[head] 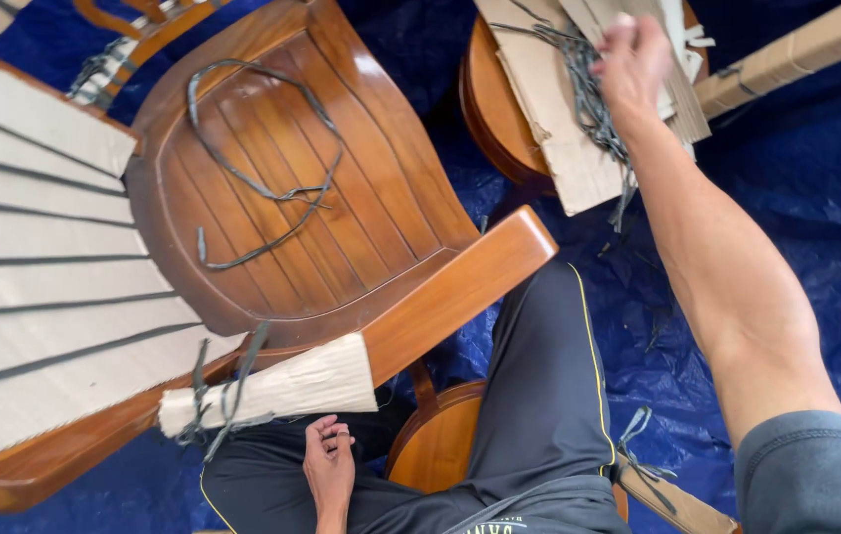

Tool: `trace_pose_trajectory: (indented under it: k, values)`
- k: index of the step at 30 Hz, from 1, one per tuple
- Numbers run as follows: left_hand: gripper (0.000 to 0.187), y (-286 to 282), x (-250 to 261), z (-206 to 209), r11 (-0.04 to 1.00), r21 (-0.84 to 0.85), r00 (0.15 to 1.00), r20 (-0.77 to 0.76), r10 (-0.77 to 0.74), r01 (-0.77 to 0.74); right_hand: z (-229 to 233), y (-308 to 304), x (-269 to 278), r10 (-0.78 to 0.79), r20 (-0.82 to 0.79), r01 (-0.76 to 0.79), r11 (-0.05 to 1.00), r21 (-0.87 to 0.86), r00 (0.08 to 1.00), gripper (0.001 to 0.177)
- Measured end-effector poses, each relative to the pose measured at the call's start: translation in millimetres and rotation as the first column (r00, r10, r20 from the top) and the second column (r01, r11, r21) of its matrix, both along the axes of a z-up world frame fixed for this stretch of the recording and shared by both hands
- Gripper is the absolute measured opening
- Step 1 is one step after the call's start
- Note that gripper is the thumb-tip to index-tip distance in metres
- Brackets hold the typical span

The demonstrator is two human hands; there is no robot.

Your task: Wrapping wooden chairs with cardboard strips and securing them with plastic ties for protection.

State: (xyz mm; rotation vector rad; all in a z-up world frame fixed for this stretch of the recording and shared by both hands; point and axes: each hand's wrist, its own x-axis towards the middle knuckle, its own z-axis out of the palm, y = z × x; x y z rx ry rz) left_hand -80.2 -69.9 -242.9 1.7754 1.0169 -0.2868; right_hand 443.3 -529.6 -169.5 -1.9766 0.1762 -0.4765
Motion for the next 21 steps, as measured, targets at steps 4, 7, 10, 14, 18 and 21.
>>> trace_pose_trajectory:
  k: [4, 7, 10, 14, 18, 21]
  values:
    - [0.026, -7.1, 2.0, -17.9, 0.999, -0.004, 0.997, 0.063, -0.039, 0.040, -57.8, -80.5, -60.2, -0.416, 0.045, 0.414, 0.876, -0.248, 0.908, 0.022]
    - [0.023, -9.0, 3.3, -27.8, 0.999, -0.029, 0.993, 0.109, -0.040, 0.044, -56.3, -80.5, -109.2, -0.459, 0.043, 0.441, 0.818, -0.369, 0.887, 0.027]
    - [0.020, -10.0, 5.4, -22.1, 0.999, -0.019, 0.997, 0.069, -0.045, 0.047, -52.1, -64.7, -127.6, -0.374, -0.027, 0.306, 0.798, -0.518, 0.927, 0.025]
    - [0.020, -9.9, 7.2, -7.7, 0.998, 0.011, 0.997, 0.030, -0.064, 0.064, -56.4, -63.1, -127.1, -0.194, 0.040, 0.179, 0.778, -0.603, 0.980, 0.022]
    - [0.027, -12.7, 13.7, 17.5, 0.999, 0.024, 0.997, -0.064, -0.035, 0.037, -57.9, -71.0, -111.9, -0.209, -0.038, 0.132, 0.738, -0.662, 0.977, 0.020]
    - [0.029, -11.0, 7.4, 13.3, 1.000, 0.022, 0.999, -0.029, -0.022, 0.023, -50.7, -74.9, -102.3, -0.168, -0.073, 0.087, 0.780, -0.620, 0.983, 0.015]
